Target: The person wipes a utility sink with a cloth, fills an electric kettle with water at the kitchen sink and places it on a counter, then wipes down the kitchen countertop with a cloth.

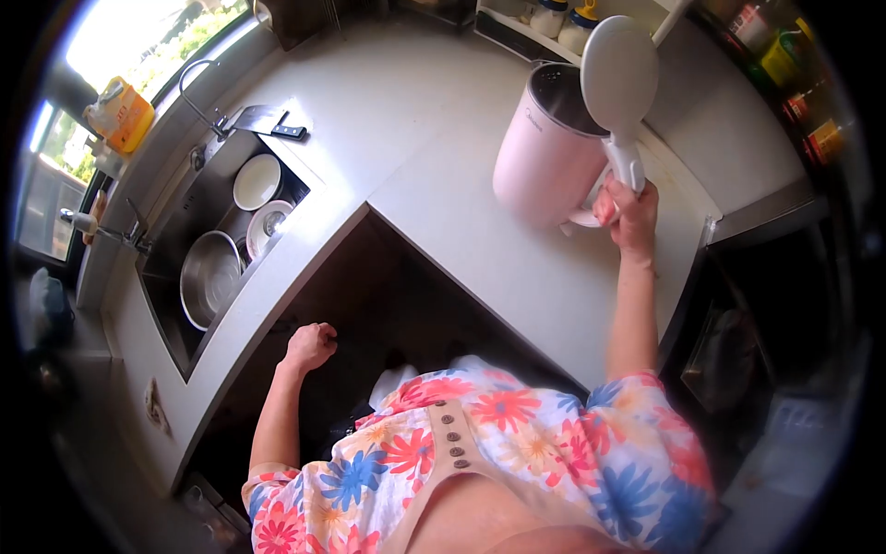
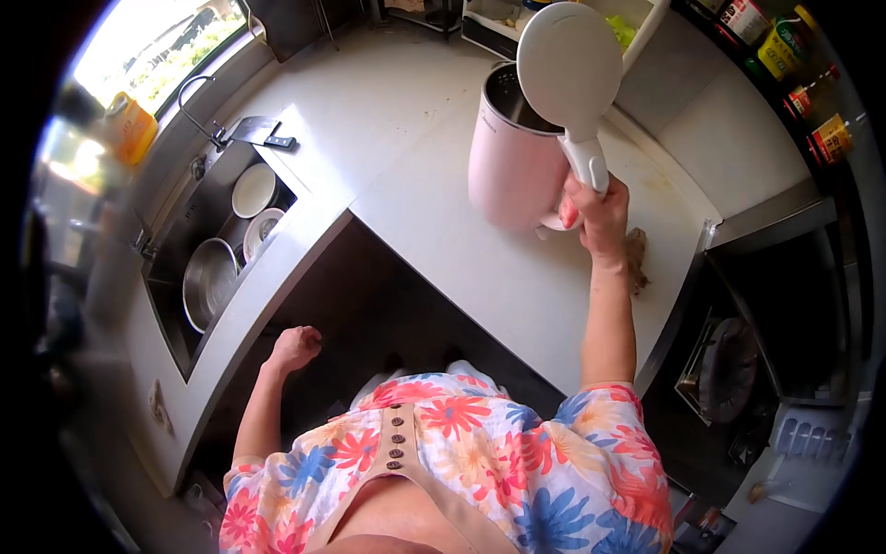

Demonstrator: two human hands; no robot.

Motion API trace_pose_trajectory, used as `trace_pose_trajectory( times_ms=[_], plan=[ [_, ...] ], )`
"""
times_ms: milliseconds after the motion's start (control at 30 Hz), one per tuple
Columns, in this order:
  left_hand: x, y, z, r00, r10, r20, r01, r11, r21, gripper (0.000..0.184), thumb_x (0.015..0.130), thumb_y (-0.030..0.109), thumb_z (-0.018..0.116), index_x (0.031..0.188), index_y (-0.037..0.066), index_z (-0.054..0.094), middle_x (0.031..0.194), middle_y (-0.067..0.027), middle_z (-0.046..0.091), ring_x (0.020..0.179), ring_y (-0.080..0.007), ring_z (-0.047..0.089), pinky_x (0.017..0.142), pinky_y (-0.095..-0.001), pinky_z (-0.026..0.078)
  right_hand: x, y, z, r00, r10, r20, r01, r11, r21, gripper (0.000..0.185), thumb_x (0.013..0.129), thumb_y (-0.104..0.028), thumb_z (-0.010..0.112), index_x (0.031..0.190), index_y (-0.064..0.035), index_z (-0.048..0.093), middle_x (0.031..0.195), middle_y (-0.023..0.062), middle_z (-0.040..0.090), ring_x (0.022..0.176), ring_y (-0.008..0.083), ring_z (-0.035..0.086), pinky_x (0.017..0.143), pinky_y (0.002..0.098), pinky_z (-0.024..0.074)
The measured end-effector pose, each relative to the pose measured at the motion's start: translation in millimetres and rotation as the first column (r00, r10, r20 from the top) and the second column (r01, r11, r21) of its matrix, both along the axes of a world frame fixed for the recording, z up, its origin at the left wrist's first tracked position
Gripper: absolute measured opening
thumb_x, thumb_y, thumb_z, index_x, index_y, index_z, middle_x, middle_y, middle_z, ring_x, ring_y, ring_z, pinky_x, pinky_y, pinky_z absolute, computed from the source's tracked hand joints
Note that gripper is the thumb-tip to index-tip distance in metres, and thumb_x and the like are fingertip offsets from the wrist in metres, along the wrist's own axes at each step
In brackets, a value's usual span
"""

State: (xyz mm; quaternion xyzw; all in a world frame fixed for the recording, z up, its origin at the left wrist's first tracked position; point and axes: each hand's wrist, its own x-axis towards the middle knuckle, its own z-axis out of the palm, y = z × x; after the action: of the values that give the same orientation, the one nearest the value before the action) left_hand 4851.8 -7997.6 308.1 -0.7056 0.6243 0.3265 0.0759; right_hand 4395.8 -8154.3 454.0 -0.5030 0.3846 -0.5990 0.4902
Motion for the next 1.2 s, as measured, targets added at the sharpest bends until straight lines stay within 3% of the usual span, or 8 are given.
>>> trace_pose_trajectory(
  times_ms=[267, 400, 567, 667, 800, 933, 1033, 1200],
  plan=[
    [22.0, 38.5, -5.3, 0.995, 0.101, 0.006, -0.102, 0.995, 0.019, 0.025, 0.067, 0.017, 0.06, 0.091, 0.009, 0.062, 0.08, -0.0098, 0.062, 0.079, -0.0267, 0.059, 0.072, -0.0355, 0.048, 24.1, 39.8, 22.0, 0.978, 0.197, -0.074, -0.202, 0.977, -0.07, 0.028, 0.06, -0.017, 0.063, 0.076, 0.0042, 0.054, 0.049, 0.0049, 0.047, 0.036, 0.0105, 0.042, 0.034, 0.0224, 0.0306],
    [29.2, 58.0, -3.8, 0.985, 0.165, 0.043, -0.166, 0.986, 0.029, 0.025, 0.068, 0.018, 0.059, 0.09, 0.007, 0.062, 0.081, -0.0103, 0.062, 0.08, -0.0267, 0.059, 0.071, -0.0357, 0.048, 42.2, 37.9, 19.4, 0.931, 0.365, 0.003, -0.362, 0.923, -0.131, 0.024, 0.055, -0.007, 0.055, 0.076, 0.0055, 0.055, 0.048, 0.0047, 0.047, 0.034, 0.0101, 0.041, 0.032, 0.0216, 0.0283],
    [37.5, 83.3, -6.7, 0.968, 0.249, 0.011, -0.25, 0.968, 0.025, 0.024, 0.067, 0.017, 0.057, 0.088, 0.007, 0.062, 0.079, -0.0113, 0.063, 0.078, -0.028, 0.059, 0.07, -0.0362, 0.048, 67.3, 36.1, 23.5, 0.975, 0.22, 0.031, -0.221, 0.975, 0.033, 0.024, 0.051, 0.003, 0.056, 0.074, 0.0052, 0.055, 0.047, 0.0044, 0.046, 0.035, 0.01, 0.042, 0.032, 0.0216, 0.0294],
    [55.7, 91.7, 4.5, 0.956, 0.292, 0.01, -0.292, 0.956, -0.017, 0.022, 0.067, 0.016, 0.056, 0.086, 0.006, 0.062, 0.077, -0.0128, 0.062, 0.076, -0.0287, 0.059, 0.068, -0.037, 0.048, 77.9, 11.1, -1.7, 0.876, 0.481, 0.026, -0.482, 0.876, 0.036, 0.037, 0.057, -0.008, 0.067, 0.088, 0.0002, 0.049, 0.063, 0.008, 0.047, 0.057, 0.0164, 0.05, 0.045, 0.0247, 0.0371],
    [99.9, 86.8, 24.5, 0.894, 0.443, -0.073, -0.442, 0.839, -0.317, 0.018, 0.069, 0.015, 0.056, 0.084, 0.007, 0.062, 0.073, -0.0111, 0.06, 0.071, -0.0265, 0.058, 0.065, -0.0352, 0.047, 142.1, -9.5, 16.5, 0.77, 0.627, 0.119, -0.609, 0.778, -0.157, 0.035, 0.052, 0.001, 0.058, 0.085, 0.0005, 0.05, 0.063, 0.0045, 0.046, 0.046, 0.0132, 0.044, 0.041, 0.023, 0.033],
    [171.6, 67.4, 27.1, 0.859, 0.476, -0.191, -0.485, 0.634, -0.603, 0.019, 0.069, 0.014, 0.055, 0.085, 0.007, 0.062, 0.073, -0.0107, 0.058, 0.07, -0.0253, 0.058, 0.065, -0.0343, 0.047, 204.8, -26.3, 28.0, 0.695, 0.711, 0.108, -0.693, 0.703, -0.163, 0.033, 0.051, 0.004, 0.052, 0.084, 0.0029, 0.051, 0.058, 0.0044, 0.045, 0.034, 0.0118, 0.034, 0.034, 0.0226, 0.0268],
    [235.9, 43.1, 37.4, 0.863, 0.493, -0.108, -0.437, 0.623, -0.648, 0.023, 0.069, 0.014, 0.055, 0.09, 0.008, 0.061, 0.083, -0.0112, 0.058, 0.075, -0.0271, 0.057, 0.071, -0.035, 0.046, 271.7, -26.1, 42.8, 0.703, 0.705, 0.092, -0.695, 0.709, -0.124, 0.02, 0.058, 0.003, 0.055, 0.078, 0.0056, 0.052, 0.046, 0.0061, 0.043, 0.033, 0.0094, 0.035, 0.031, 0.0203, 0.0254],
    [342.9, -10.1, 51.2, 0.891, 0.455, -0.003, -0.327, 0.637, -0.698, 0.037, 0.068, 0.016, 0.055, 0.104, 0.007, 0.054, 0.106, -0.0117, 0.053, 0.099, -0.0283, 0.048, 0.088, -0.0356, 0.04, 390.0, -23.6, 46.5, 0.682, 0.721, 0.121, -0.718, 0.692, -0.078, 0.024, 0.051, 0.003, 0.048, 0.074, 0.0064, 0.05, 0.044, 0.0054, 0.04, 0.032, 0.0097, 0.034, 0.032, 0.0219, 0.0254]
  ],
)
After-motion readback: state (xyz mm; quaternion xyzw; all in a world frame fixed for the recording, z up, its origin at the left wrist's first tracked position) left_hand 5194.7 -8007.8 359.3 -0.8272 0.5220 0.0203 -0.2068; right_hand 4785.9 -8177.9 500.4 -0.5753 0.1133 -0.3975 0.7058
